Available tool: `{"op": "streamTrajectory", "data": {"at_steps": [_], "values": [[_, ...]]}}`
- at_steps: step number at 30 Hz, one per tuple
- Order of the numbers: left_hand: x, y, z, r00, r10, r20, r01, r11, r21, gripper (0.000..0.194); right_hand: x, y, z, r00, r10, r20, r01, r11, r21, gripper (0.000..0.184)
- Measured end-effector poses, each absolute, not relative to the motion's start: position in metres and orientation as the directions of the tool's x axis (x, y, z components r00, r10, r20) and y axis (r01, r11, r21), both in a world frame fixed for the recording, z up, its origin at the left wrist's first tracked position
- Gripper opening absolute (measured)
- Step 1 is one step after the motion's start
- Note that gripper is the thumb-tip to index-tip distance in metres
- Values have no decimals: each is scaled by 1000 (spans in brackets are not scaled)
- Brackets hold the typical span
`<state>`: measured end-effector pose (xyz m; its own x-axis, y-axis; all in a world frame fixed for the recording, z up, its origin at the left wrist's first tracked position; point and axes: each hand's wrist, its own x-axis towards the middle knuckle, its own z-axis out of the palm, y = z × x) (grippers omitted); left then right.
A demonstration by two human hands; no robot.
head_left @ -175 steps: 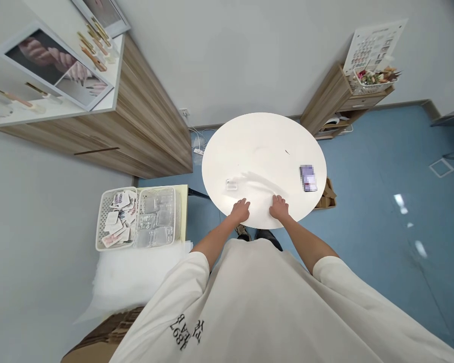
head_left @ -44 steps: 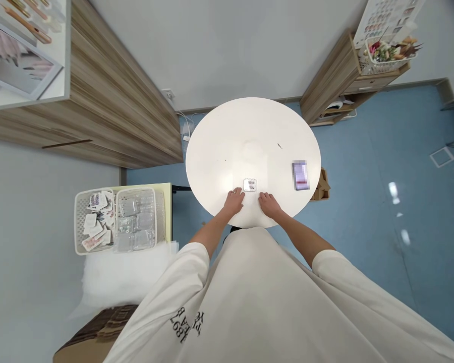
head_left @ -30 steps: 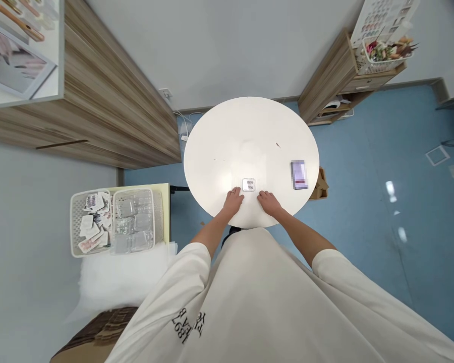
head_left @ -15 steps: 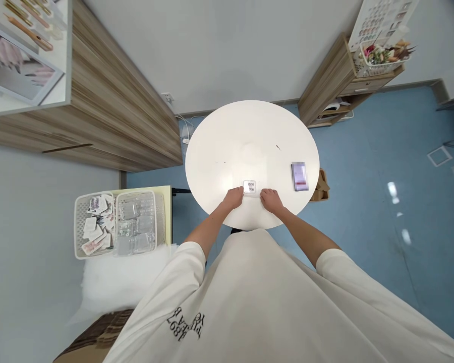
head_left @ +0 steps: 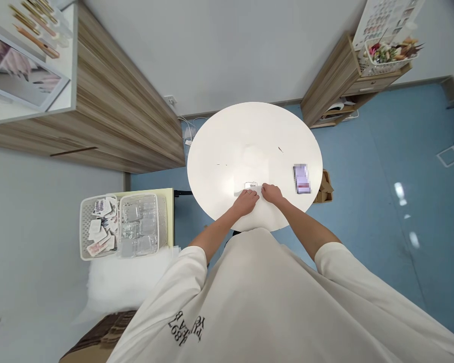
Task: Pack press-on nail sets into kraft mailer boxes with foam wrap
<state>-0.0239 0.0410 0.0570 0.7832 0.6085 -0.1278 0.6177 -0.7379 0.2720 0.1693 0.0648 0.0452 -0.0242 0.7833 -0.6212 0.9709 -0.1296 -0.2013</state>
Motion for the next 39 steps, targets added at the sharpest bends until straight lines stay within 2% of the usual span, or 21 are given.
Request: {"op": "streamTrajectory", "data": {"at_steps": [10, 15, 18, 20, 22, 24, 28, 36, 39], "values": [[-19, 58, 27, 627, 747, -221, 773, -561, 297, 45, 172, 70, 36, -9, 794, -608, 960, -163, -228, 31], [-19, 68, 22, 582, 758, -294, 806, -493, 327, 55, 177, 68, 30, -10, 804, -594, 948, -182, -262, 32], [-18, 74, 20, 570, 759, -314, 814, -470, 341, 53, 177, 60, 31, -20, 834, -552, 937, -178, -301, 40], [-19, 78, 20, 570, 756, -321, 813, -463, 352, 52, 176, 51, 35, -24, 897, -442, 950, -117, -288, 48], [-20, 81, 21, 579, 749, -323, 807, -468, 360, 52, 174, 41, 40, -52, 953, -299, 976, -15, -218, 52], [-22, 83, 23, 588, 743, -320, 800, -475, 365, 51, 171, 31, 43, -180, 952, -246, 971, 133, -198, 52], [-27, 77, 31, 595, 733, -330, 794, -471, 384, 46, 164, 15, 42, -394, 880, -265, 912, 337, -236, 50], [-41, 36, 44, 600, 686, -410, 789, -424, 445, 41, 154, -9, 35, -557, 789, -259, 824, 487, -288, 39], [-47, 24, 46, 610, 679, -409, 782, -430, 452, 40, 151, -14, 37, -580, 770, -267, 808, 500, -312, 35]]}}
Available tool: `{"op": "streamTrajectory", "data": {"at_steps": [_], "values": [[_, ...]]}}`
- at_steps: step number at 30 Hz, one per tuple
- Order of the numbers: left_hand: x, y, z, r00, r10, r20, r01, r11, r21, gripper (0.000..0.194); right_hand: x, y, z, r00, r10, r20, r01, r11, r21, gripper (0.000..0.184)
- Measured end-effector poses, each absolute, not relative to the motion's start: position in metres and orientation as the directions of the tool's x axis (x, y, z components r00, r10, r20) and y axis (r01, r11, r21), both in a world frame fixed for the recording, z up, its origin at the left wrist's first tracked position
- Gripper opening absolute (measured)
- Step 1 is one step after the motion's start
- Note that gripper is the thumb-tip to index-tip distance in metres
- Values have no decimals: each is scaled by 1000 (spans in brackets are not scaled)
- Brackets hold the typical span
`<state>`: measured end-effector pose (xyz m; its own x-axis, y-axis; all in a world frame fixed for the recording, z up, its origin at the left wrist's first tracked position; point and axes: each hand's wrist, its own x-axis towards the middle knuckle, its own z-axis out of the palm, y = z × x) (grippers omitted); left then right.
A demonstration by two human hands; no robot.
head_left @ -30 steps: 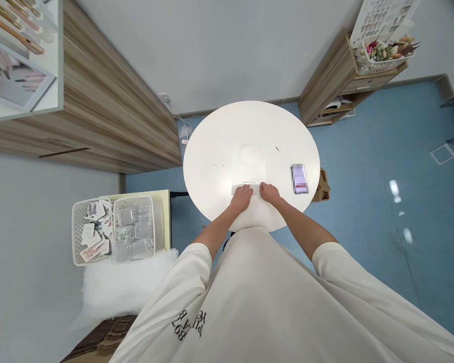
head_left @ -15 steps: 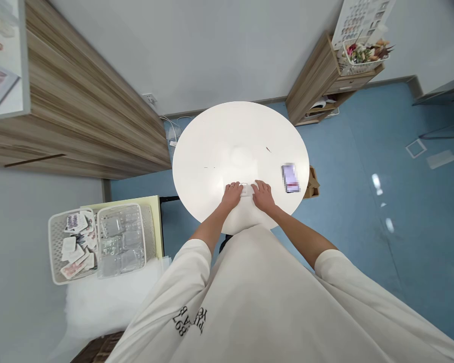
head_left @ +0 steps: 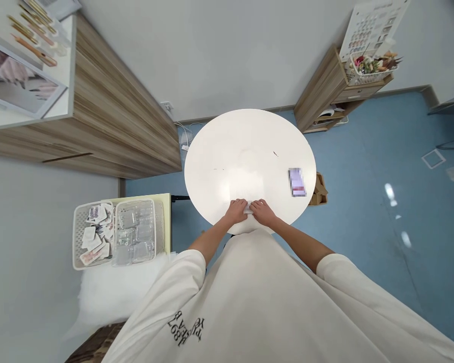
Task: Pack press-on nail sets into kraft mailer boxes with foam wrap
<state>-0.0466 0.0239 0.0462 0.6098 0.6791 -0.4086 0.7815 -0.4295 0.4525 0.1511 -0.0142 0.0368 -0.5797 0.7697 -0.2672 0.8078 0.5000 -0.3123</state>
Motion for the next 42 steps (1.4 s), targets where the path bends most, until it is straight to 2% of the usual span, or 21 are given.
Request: {"op": "streamTrajectory", "data": {"at_steps": [9, 13, 21, 26, 31, 34, 37, 40, 42], "values": [[-51, 32, 54, 595, 703, -391, 781, -389, 489, 31, 154, 12, 51, -573, 749, -333, 810, 457, -368, 24], [-51, 43, 55, 603, 707, -369, 780, -426, 459, 25, 154, 24, 51, -538, 777, -327, 831, 423, -361, 28], [-38, 68, 45, 527, 804, -276, 831, -418, 368, 29, 150, 61, 39, -441, 836, -327, 884, 341, -321, 33], [-31, 78, 34, 497, 812, -305, 855, -398, 333, 43, 149, 85, 27, -424, 820, -383, 892, 305, -335, 34], [-32, 82, 24, 568, 738, -364, 823, -494, 280, 83, 149, 92, 17, -394, 827, -401, 908, 282, -310, 36], [-33, 84, 19, 573, 728, -375, 819, -515, 252, 84, 150, 89, 16, -378, 843, -382, 913, 272, -303, 38], [-35, 82, 15, 563, 732, -384, 827, -500, 258, 80, 153, 80, 18, -269, 900, -342, 939, 165, -303, 44], [-38, 77, 12, 563, 729, -390, 827, -494, 269, 83, 160, 64, 19, -15, 945, -327, 945, -94, -315, 48], [-40, 73, 11, 558, 732, -391, 830, -490, 267, 85, 165, 51, 18, 163, 917, -364, 895, -293, -336, 51]]}}
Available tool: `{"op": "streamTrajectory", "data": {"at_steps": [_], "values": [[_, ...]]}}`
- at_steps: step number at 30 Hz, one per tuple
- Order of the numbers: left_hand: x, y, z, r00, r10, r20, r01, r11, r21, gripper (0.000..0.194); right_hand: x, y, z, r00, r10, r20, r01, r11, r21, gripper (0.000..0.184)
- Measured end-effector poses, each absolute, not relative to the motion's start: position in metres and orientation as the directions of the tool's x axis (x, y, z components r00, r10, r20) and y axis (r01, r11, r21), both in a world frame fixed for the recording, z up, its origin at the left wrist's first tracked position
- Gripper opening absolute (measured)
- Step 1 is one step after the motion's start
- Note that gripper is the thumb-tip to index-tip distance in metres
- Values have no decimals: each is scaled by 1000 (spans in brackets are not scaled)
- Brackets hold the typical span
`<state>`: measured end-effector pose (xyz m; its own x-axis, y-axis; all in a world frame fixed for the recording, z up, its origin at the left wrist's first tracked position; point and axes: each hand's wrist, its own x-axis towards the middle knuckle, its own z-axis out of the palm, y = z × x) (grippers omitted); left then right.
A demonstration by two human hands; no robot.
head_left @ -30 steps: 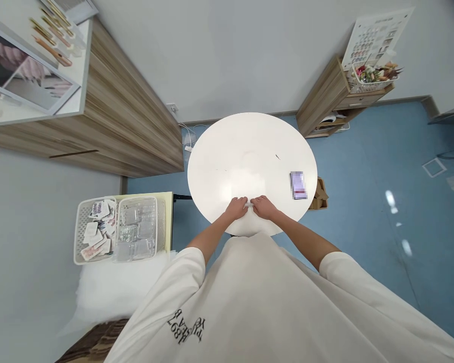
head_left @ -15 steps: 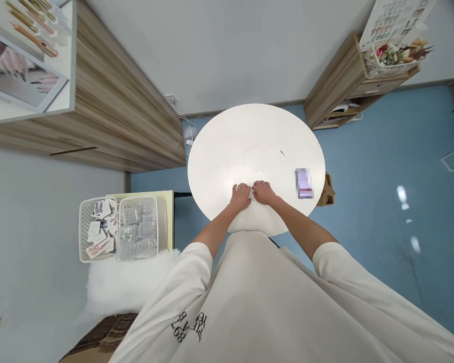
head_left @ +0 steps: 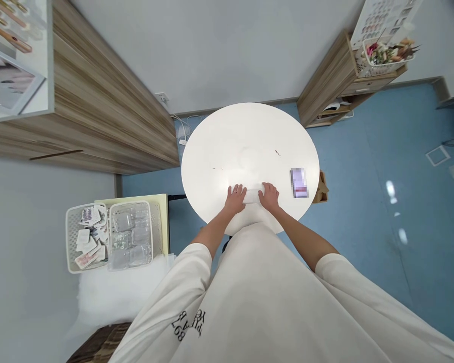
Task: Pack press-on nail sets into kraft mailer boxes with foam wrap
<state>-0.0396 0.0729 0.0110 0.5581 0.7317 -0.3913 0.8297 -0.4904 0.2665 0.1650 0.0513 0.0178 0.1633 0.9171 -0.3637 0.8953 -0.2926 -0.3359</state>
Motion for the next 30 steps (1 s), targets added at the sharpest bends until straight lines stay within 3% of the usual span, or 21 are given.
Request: {"op": "streamTrajectory", "data": {"at_steps": [3, 7, 11, 17, 26, 30], "values": [[-41, 66, 10, 548, 748, -373, 836, -483, 260, 85, 170, 32, 16, 336, 820, -464, 790, -513, -336, 51], [-40, 61, 13, 536, 753, -382, 843, -459, 279, 88, 167, 16, 14, 416, 735, -535, 701, -634, -326, 49], [-37, 54, 22, 538, 765, -353, 839, -446, 312, 89, 158, 11, 16, 458, 717, -526, 674, -665, -321, 45], [-28, 35, 34, 621, 726, -296, 775, -515, 365, 60, 146, 12, 16, 490, 737, -465, 688, -654, -313, 37], [-36, 19, 29, 656, 652, -382, 755, -563, 335, 67, 145, 17, 12, 460, 712, -531, 619, -686, -383, 12], [-38, 21, 35, 646, 633, -428, 764, -540, 354, 66, 150, 20, 13, 434, 681, -589, 453, -731, -511, 33]]}}
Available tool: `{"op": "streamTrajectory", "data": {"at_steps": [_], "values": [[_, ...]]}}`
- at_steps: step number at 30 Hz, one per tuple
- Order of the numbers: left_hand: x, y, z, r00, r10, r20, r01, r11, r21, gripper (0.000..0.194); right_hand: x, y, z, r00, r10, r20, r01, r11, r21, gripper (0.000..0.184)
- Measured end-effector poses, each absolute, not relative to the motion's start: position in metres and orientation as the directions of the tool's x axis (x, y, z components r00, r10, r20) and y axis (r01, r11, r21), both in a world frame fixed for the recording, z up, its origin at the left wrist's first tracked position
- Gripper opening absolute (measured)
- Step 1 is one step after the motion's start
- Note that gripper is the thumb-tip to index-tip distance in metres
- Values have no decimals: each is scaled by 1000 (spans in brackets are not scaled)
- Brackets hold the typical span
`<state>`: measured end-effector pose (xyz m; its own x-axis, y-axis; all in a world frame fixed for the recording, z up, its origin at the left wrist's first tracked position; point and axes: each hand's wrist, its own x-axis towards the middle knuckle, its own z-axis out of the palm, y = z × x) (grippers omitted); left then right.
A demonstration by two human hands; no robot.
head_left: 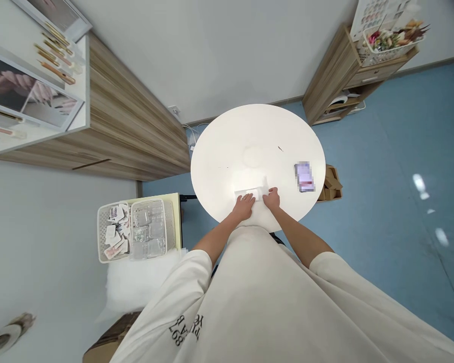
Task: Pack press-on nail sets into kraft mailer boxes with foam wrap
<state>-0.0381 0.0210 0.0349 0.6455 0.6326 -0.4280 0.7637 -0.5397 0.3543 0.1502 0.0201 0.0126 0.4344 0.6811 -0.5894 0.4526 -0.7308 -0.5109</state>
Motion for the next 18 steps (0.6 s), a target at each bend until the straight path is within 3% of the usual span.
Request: {"op": "streamTrajectory", "data": {"at_steps": [2, 8, 14, 18], "values": [[-38, 24, 40, 641, 625, -446, 768, -520, 375, 65, 149, 20, 14, 414, 698, -584, 399, -716, -573, 39], [-39, 35, 53, 597, 648, -473, 793, -384, 473, 65, 132, 17, 18, 201, 843, -499, 473, -529, -704, 24], [-46, 36, 47, 585, 693, -420, 756, -280, 592, 59, 122, 18, 19, 98, 860, -501, 585, -457, -670, 28], [-48, 29, 41, 527, 769, -362, 734, -197, 649, 50, 123, 23, 29, 33, 847, -531, 676, -410, -612, 42]]}}
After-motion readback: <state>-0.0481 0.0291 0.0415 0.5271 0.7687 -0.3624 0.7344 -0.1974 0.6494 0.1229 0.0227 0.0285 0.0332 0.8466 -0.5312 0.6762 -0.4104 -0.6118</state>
